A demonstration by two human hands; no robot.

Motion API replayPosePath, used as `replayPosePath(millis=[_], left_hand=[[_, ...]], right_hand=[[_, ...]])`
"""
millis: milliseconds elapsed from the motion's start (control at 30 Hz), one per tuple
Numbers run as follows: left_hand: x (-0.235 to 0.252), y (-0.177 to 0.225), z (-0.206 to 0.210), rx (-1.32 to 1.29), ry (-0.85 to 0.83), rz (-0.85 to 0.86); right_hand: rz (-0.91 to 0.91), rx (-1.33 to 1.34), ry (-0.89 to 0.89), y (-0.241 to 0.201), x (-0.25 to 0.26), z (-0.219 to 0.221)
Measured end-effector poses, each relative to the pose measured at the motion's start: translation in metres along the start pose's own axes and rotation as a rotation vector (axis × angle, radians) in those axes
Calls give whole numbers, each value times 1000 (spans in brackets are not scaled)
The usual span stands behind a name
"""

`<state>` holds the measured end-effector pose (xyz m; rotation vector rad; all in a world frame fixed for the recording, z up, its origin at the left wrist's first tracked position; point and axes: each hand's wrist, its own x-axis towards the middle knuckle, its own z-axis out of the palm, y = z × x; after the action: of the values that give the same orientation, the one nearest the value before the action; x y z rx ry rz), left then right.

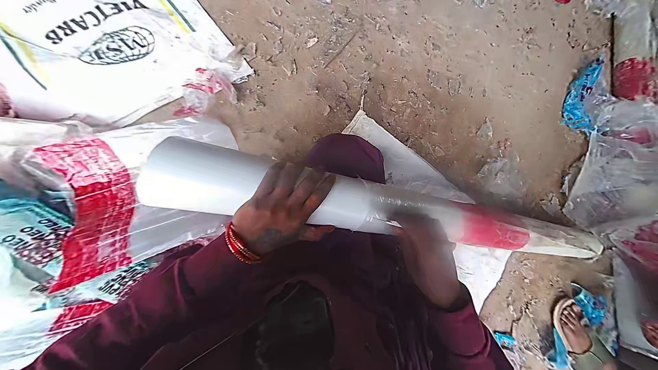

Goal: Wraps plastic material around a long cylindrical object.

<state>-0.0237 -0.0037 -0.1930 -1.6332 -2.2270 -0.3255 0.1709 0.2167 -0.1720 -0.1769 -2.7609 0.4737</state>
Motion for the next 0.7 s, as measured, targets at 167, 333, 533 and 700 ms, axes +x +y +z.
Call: replayPosePath(millis=[167,333,533,700], left_hand=[[-1,1,3,-88,70,-38],[1,0,3,-85,48,-46],[3,-1,2,-92,33,-55],[5,-1,1,-88,19,-65]], right_hand=[[-75,-240,-44,2,26,-7],[-166,-346,-30,8,35,-11],[-166,-372,14,8,35,-10],[-193,-419,40,3,34,-5]])
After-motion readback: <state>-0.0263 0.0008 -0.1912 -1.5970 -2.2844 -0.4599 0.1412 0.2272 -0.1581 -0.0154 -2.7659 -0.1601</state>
